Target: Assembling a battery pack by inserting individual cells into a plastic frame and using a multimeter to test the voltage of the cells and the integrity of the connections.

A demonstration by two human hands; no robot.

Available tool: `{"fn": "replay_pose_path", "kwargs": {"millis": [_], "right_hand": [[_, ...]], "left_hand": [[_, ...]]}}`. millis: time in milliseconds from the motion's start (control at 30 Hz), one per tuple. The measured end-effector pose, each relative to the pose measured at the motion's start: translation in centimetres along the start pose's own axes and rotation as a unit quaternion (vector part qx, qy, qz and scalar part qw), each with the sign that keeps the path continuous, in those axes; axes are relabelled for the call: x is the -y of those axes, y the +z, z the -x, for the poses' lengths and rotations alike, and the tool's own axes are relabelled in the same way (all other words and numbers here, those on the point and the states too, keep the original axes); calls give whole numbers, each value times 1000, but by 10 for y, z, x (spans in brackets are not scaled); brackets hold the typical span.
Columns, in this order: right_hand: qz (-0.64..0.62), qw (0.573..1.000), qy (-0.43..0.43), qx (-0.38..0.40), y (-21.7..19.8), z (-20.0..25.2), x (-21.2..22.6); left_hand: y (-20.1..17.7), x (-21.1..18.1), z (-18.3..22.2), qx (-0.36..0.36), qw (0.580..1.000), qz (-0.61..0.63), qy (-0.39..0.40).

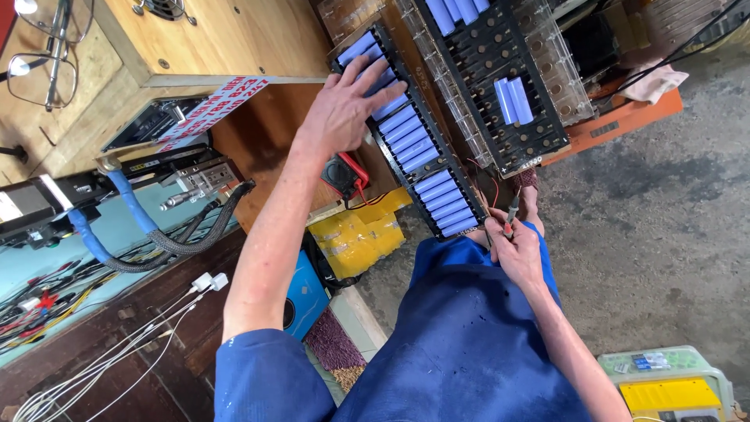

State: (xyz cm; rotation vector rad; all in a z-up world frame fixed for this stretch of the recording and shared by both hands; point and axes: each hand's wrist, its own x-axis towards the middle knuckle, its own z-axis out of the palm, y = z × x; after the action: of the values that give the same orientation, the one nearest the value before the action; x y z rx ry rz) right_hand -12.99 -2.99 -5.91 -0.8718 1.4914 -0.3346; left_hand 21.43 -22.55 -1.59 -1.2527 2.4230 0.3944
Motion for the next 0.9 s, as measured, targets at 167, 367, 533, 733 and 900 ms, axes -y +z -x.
{"fn": "replay_pose_path", "kwargs": {"millis": [167, 367, 533, 733, 900], "right_hand": [[-2, 1000, 23, -7, 0, -2, 0], [-20, 999, 25, -7, 2, -3, -6], [17, 999, 42, -9, 1, -1, -6], [35, 989, -109, -91, -6, 2, -18], [149, 918, -356, -96, -19, 6, -22]], "left_hand": [[3, 11, -6, -17, 998, -40, 37], [5, 16, -13, -52, 994, -49, 81], [-7, 8, -3, -138, 978, -87, 127], [43, -4, 10, -153, 984, 91, 29], [61, -28, 8, -352, 897, 248, -100]]}}
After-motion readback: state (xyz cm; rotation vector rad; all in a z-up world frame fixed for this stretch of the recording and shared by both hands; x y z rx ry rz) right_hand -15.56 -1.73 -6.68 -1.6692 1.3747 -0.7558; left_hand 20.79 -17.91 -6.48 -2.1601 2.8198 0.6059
